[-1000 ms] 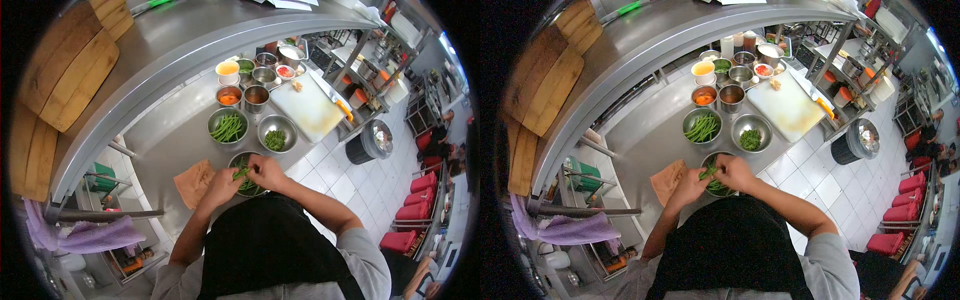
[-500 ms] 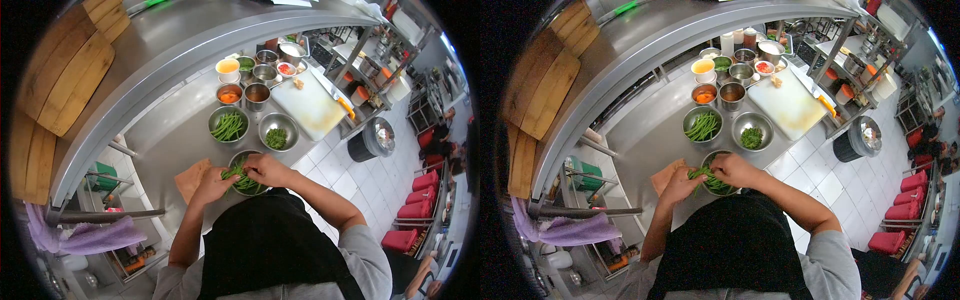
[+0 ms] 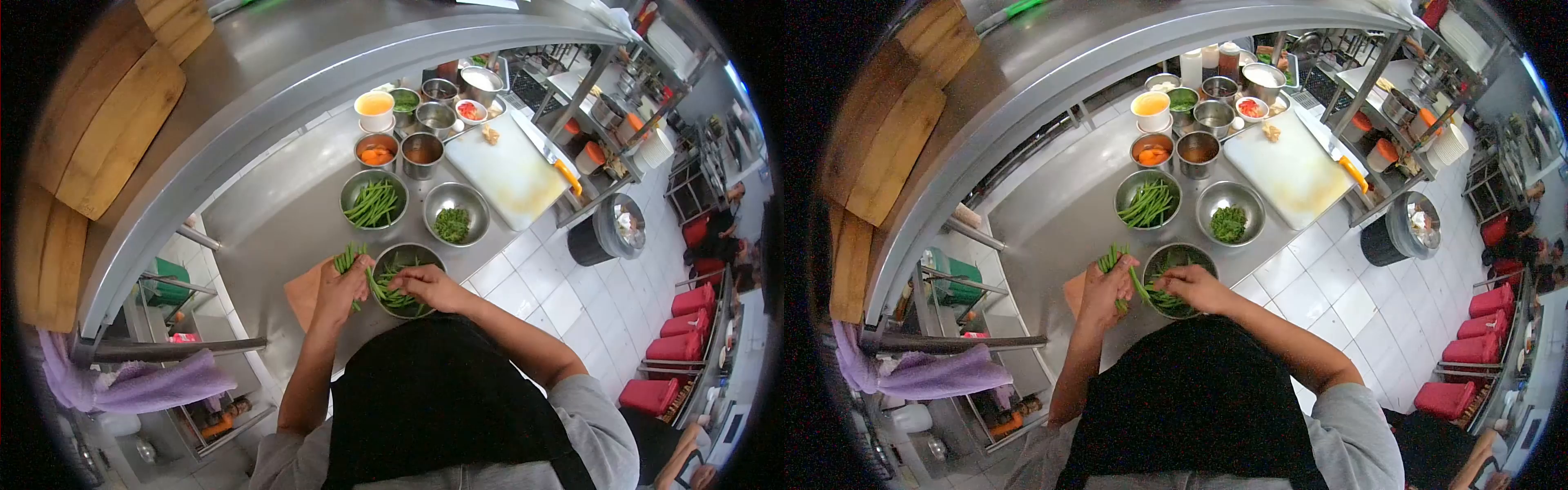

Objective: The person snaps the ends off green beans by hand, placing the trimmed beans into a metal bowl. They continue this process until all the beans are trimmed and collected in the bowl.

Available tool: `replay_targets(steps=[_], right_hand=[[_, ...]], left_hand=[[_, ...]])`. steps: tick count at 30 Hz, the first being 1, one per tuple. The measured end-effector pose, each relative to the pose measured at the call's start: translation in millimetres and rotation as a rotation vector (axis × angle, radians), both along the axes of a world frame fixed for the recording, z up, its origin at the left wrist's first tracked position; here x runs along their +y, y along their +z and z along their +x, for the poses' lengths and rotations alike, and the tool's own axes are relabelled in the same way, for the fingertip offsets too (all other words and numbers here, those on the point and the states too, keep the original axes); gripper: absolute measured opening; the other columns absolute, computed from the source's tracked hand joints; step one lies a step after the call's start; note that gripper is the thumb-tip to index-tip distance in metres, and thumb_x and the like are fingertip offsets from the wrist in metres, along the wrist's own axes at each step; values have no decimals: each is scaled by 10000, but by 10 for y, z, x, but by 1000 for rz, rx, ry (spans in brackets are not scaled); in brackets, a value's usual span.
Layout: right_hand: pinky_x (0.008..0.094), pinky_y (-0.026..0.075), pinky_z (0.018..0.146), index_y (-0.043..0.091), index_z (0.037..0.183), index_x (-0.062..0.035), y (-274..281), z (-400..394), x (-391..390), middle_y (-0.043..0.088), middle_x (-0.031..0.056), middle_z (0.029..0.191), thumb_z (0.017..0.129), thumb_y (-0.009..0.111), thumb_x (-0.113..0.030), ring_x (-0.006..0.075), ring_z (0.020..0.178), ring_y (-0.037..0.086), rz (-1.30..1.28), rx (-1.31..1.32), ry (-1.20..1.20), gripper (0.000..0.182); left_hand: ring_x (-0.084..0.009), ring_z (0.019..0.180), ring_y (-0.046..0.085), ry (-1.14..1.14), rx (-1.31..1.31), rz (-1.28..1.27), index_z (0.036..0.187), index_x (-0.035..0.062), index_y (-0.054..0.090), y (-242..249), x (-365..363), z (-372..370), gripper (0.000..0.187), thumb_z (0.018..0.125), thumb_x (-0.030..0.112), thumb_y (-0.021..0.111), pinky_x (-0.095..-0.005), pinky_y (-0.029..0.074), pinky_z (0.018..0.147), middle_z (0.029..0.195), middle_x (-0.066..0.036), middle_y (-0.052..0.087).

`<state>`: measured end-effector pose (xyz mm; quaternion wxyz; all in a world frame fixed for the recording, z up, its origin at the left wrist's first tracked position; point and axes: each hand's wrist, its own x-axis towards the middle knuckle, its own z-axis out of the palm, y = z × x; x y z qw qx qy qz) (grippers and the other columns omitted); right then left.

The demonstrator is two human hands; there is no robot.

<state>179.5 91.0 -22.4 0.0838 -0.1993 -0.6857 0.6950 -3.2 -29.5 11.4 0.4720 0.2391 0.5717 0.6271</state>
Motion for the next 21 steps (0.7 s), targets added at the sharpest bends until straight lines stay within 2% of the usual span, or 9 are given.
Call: replay_targets(steps=[3, 6, 9, 13, 15, 19, 21], right_hand=[[348, 491, 764, 685, 1033, 17, 11, -72, -111, 677, 107, 868, 951, 585, -189, 167, 791, 602, 102, 77, 37, 243], [354, 497, 772, 690, 1011, 22, 88, -69, -124, 676, 140, 860, 925, 621, -184, 186, 793, 627, 197, 30, 101, 233], [365, 504, 774, 696, 977, 19, 173, -55, -133, 668, 166, 845, 915, 601, -168, 221, 799, 652, 328, 60, 99, 219], [374, 508, 767, 689, 942, 25, 220, -46, -140, 671, 166, 830, 903, 574, -163, 247, 783, 658, 342, 99, 86, 223], [371, 506, 754, 676, 906, 32, 214, -46, -162, 658, 164, 807, 908, 544, -176, 248, 751, 646, 211, 40, 56, 246], [347, 499, 720, 673, 880, 22, -57, -78, -140, 652, 128, 774, 899, 547, -178, 218, 718, 629, 219, 30, 34, 237], [300, 467, 633, 683, 861, -9, -203, -109, -115, 626, 68, 741, 901, 541, -170, 156, 660, 576, -44, -66, -157, 219]], left_hand=[[-74, 471, 429, 9, -6, -7, 919, -4, 649, 55, 33, 34, 229, 997, 210, 624, -252, 394, 457, 557, 32, 430], [-78, 473, 432, 31, 43, 3, 918, -4, 645, 63, 65, 58, 225, 1000, 204, 620, -254, 397, 458, 566, 26, 438], [-79, 475, 436, 52, 34, 37, 921, -2, 646, 84, 54, 73, 211, 1001, 191, 618, -255, 399, 458, 573, 26, 444], [-78, 476, 437, 56, 31, 35, 933, 0, 645, 88, 46, 80, 196, 1000, 181, 618, -254, 399, 460, 573, 27, 443], [-71, 459, 404, 40, 52, 54, 947, 1, 633, 88, 45, 89, 195, 1002, 186, 614, -262, 385, 450, 559, 33, 426], [-73, 461, 404, -26, 113, 70, 948, 3, 630, 76, 13, 107, 195, 1004, 188, 613, -267, 388, 452, 560, 29, 422], [-77, 467, 409, -23, 129, 147, 964, 1, 621, 93, 6, 149, 189, 1013, 182, 598, -273, 396, 461, 577, 21, 429]])
